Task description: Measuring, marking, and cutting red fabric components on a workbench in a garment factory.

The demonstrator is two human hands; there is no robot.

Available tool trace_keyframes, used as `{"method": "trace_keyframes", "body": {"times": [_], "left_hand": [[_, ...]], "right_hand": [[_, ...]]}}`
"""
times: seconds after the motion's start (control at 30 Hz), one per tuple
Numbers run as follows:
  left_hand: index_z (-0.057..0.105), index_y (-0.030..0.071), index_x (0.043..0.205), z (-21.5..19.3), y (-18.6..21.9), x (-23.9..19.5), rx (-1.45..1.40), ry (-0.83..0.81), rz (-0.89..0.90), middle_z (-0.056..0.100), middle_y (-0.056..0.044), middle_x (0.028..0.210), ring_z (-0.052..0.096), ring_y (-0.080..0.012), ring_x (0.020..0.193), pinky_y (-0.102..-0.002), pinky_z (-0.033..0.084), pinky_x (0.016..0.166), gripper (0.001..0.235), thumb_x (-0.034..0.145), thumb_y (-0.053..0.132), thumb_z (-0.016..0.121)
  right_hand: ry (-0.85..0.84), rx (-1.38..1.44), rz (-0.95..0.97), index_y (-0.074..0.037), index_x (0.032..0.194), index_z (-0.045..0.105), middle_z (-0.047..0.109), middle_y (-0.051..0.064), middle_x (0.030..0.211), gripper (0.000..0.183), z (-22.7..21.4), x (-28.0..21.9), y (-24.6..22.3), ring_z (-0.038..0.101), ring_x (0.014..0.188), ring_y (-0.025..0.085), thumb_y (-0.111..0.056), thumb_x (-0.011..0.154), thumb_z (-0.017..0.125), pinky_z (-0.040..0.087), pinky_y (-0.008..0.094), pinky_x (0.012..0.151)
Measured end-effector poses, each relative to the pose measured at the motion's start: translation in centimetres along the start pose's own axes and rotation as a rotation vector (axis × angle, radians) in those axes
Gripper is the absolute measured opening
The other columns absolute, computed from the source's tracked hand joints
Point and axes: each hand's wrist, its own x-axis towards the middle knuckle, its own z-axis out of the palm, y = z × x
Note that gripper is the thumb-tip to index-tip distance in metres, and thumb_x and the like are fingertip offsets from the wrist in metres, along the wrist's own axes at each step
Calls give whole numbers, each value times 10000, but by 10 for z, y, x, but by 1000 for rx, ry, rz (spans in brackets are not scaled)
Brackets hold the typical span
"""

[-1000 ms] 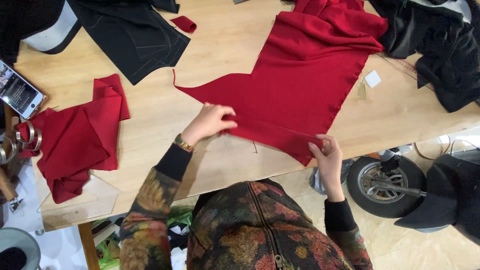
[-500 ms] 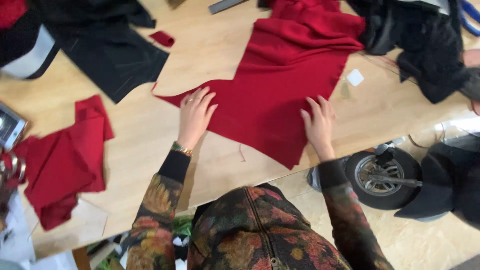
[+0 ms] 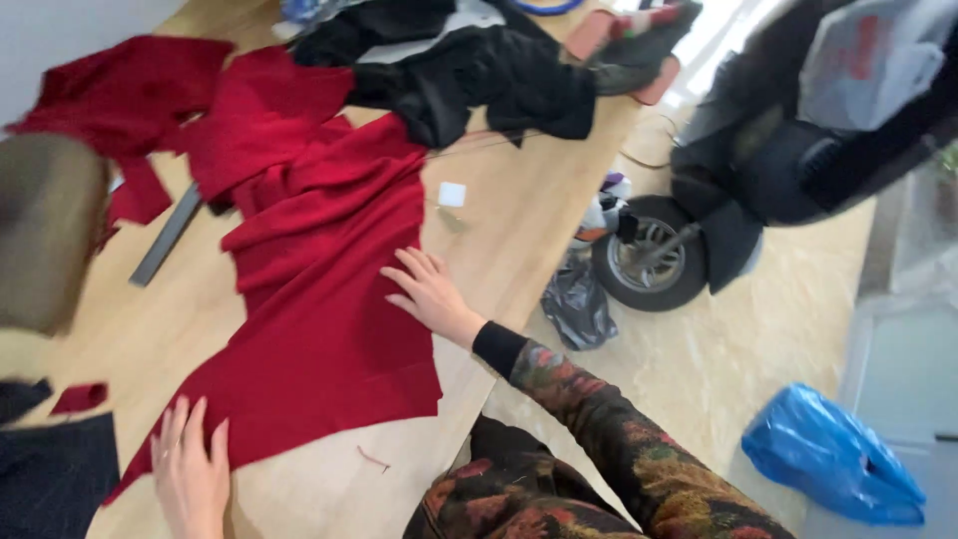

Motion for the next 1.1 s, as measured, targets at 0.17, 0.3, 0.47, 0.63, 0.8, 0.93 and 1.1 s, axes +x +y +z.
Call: {"method": "trace_keyframes", "body": {"times": [0.17, 0.3, 0.47, 0.63, 0.8, 0.93, 1.1], "left_hand": [[746, -93, 1305, 16, 6, -25, -50, 261, -28, 656, -268, 1458, 585, -497, 1400, -599, 522, 1120, 327, 1045, 104, 751], [784, -56, 1230, 17, 5, -27, -13, 307, -1, 682, -230, 1393, 604, -466, 1370, -575, 544, 1150, 262, 1034, 118, 783], [825, 270, 1213, 19, -8, -33, 325, 257, -104, 762, 51, 1468, 610, -226, 1363, -434, 422, 1104, 293, 1014, 485, 801], [818, 209, 1247, 19, -14, -40, 259, 286, -184, 728, -47, 1509, 564, -330, 1384, -543, 378, 1047, 371, 1019, 501, 816], [814, 139, 1242, 13, -2, -54, 249, 308, -320, 675, -83, 1391, 513, -343, 1344, -514, 365, 994, 354, 1019, 406, 876], [750, 149, 1068, 28, 2, -70, 166, 248, -452, 645, -134, 1268, 492, -377, 1295, -526, 348, 980, 270, 1079, 404, 841], [733, 218, 1005, 36, 7, -77, 188, 153, -524, 654, -102, 1284, 486, -339, 1308, -517, 344, 956, 357, 975, 559, 834]], "right_hand": [[-74, 137, 54, -134, 1376, 576, 501, 188, 1485, 392, -35, -11, -8, 452, 1411, 377, -328, 1036, 593, 376, 488, 1117], [-124, 262, 107, -97, 1304, 587, 549, 149, 1361, 310, -74, -29, -42, 481, 1315, 338, -270, 1051, 543, 368, 484, 1069], [-257, 305, 14, -121, 1216, 614, 530, 111, 1132, 338, -87, -59, -75, 485, 1024, 270, -400, 1031, 568, 367, 424, 891], [-262, 323, -3, -119, 1205, 614, 516, 103, 1163, 307, -86, -74, -80, 487, 1078, 275, -357, 1012, 627, 362, 450, 978], [-273, 307, 27, -121, 1158, 634, 504, 112, 1172, 282, -83, -80, -81, 479, 1070, 292, -353, 997, 648, 351, 456, 963], [-349, 319, 116, -132, 1123, 631, 492, 93, 1131, 248, -86, -79, -84, 440, 1019, 279, -343, 994, 655, 361, 449, 943], [-385, 324, 138, -158, 1058, 626, 542, 46, 1023, 191, -80, -78, -84, 480, 941, 241, -331, 990, 670, 362, 390, 856]]}}
